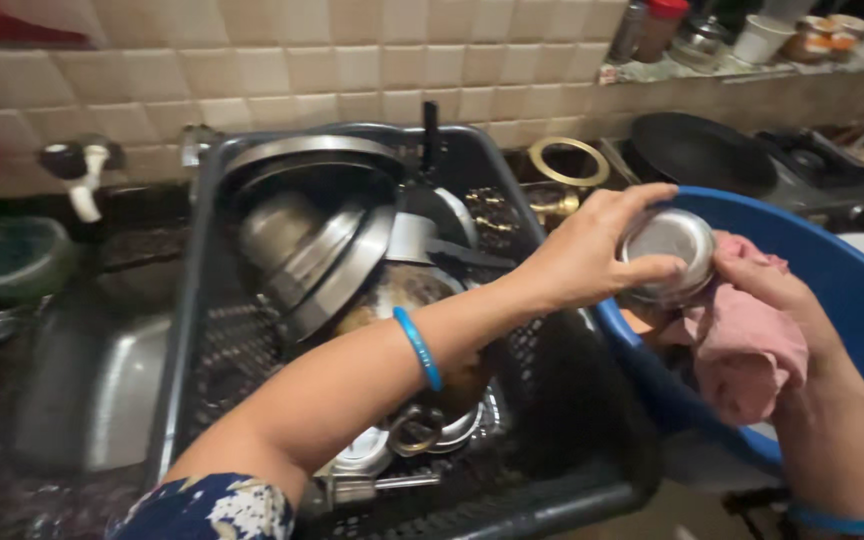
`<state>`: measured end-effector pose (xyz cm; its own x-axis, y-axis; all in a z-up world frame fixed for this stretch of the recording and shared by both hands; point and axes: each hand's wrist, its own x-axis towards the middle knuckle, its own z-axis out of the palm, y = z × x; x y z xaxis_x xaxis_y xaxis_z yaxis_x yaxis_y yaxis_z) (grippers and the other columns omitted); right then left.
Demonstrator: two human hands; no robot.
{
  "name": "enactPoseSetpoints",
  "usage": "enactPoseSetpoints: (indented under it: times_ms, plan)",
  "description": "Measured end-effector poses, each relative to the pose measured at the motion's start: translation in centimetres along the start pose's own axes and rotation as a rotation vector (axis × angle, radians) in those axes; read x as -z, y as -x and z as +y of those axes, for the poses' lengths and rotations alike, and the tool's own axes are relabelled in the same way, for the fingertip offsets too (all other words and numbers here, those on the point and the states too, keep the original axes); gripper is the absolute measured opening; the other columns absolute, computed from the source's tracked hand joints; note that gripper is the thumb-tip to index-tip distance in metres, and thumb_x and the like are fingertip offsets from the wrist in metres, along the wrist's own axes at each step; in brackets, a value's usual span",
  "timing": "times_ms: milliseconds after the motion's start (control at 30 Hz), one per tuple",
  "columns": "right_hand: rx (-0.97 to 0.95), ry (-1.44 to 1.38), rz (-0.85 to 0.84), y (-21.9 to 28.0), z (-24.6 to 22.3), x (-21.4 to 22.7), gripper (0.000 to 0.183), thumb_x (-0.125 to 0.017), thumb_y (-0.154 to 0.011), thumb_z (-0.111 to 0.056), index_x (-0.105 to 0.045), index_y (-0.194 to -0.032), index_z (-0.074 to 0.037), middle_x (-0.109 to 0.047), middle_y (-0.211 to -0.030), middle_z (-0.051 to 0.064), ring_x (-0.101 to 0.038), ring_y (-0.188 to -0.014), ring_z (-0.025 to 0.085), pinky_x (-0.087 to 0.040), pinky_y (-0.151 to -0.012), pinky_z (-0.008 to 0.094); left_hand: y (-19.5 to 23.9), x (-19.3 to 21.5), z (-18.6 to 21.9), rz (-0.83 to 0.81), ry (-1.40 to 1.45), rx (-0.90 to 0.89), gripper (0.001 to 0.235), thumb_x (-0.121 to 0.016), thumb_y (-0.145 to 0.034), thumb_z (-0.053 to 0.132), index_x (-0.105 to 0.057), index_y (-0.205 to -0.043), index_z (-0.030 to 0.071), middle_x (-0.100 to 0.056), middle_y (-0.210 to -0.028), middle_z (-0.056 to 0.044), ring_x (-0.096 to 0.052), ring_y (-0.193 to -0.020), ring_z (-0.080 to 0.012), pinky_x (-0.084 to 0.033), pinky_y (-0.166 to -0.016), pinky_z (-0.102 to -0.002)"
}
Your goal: The person wipes a variety of metal plates, bowls, and lids with a cloth, placing some in a drying rack and others into a plastic tub.
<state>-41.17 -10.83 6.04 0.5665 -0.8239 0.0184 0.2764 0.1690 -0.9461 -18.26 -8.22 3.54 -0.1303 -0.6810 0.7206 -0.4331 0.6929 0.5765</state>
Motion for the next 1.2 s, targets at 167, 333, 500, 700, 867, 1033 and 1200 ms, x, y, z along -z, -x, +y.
enactPoseSetpoints:
  times_ms: [167,333,500,700,867,1033,1200]
  plan:
    - [0.004,0.084,0.108,0.6,1.4,6.8,0.034,-0.062,-0.103,-0.025,-0.061,-0.129,-0.004,-0.066,-0.104,0.012,-0.07,-0.082,0.022,-0.06,-0.07,0.036,-1.9,-6.7,-0.5,-0.213,-0.097,0.079,0.106,-0.088,-0.058,0.056,-0.049,-0.146,0.01,-0.059,-0.128,-0.024,-0.062,-0.117,-0.0413,-0.052,-0.097,-0.046]
    - [0.051,1.192,0.459,2.6,2.3,9.2,0.044,-0.073,-0.085,-0.04,-0.069,-0.12,-0.013,-0.073,-0.101,0.015,-0.071,-0.088,0.025,-0.055,-0.076,0.038,-2.2,-10.8,-2.9,-0.385,-0.467,0.166,0.095,-0.09,-0.056,0.058,-0.055,-0.129,0.009,-0.066,-0.116,-0.022,-0.063,-0.114,-0.0425,-0.052,-0.096,-0.051]
    - [-0.294,1.494,0.218,1.8,3.0,8.6,0.049,-0.074,-0.075,-0.049,-0.073,-0.117,-0.023,-0.077,-0.103,0.012,-0.075,-0.095,0.032,-0.06,-0.086,0.041,-1.6,-14.8,-6.3,-0.488,-0.58,0.322,0.091,-0.093,-0.056,0.047,-0.052,-0.124,0.002,-0.066,-0.115,-0.027,-0.069,-0.105,-0.0427,-0.058,-0.088,-0.046]
    - [-0.465,1.826,-0.092,-1.0,4.8,8.3,0.074,-0.074,-0.075,-0.054,-0.053,-0.145,-0.041,-0.073,-0.122,0.011,-0.07,-0.111,0.035,-0.055,-0.097,0.046,-1.3,-18.5,-9.5,-0.511,-0.744,0.432,0.057,-0.078,-0.081,0.029,-0.057,-0.128,0.005,-0.073,-0.111,-0.021,-0.074,-0.103,-0.0328,-0.06,-0.084,-0.042]
    - [-0.524,1.865,-0.139,-1.8,6.0,8.4,0.072,-0.074,-0.076,-0.048,-0.054,-0.145,-0.04,-0.074,-0.121,0.013,-0.072,-0.111,0.034,-0.056,-0.096,0.047,-1.2,-18.3,-9.5,-0.711,-0.787,0.377,0.025,-0.067,-0.089,0.022,-0.079,-0.11,0.012,-0.075,-0.115,-0.009,-0.073,-0.108,-0.0255,-0.058,-0.086,-0.04]
    - [-0.49,1.82,-0.116,-1.5,5.7,7.5,0.071,-0.074,-0.075,-0.043,-0.055,-0.143,-0.04,-0.074,-0.119,0.014,-0.072,-0.109,0.035,-0.057,-0.095,0.047,-1.8,-17.2,-8.0,-0.715,-0.757,0.426,0.026,-0.069,-0.087,0.023,-0.078,-0.11,0.012,-0.075,-0.115,-0.009,-0.073,-0.107,-0.027,-0.059,-0.084,-0.041]
    - [-0.403,1.915,-0.013,-1.0,2.2,3.1,0.062,-0.072,-0.077,-0.046,-0.057,-0.138,-0.042,-0.074,-0.119,0.012,-0.071,-0.109,0.036,-0.056,-0.094,0.049,-1.7,-12.8,-5.6,-0.492,-0.541,0.269,0.028,-0.076,-0.08,0.031,-0.076,-0.099,0.011,-0.076,-0.102,-0.017,-0.074,-0.099,-0.0351,-0.06,-0.081,-0.048]
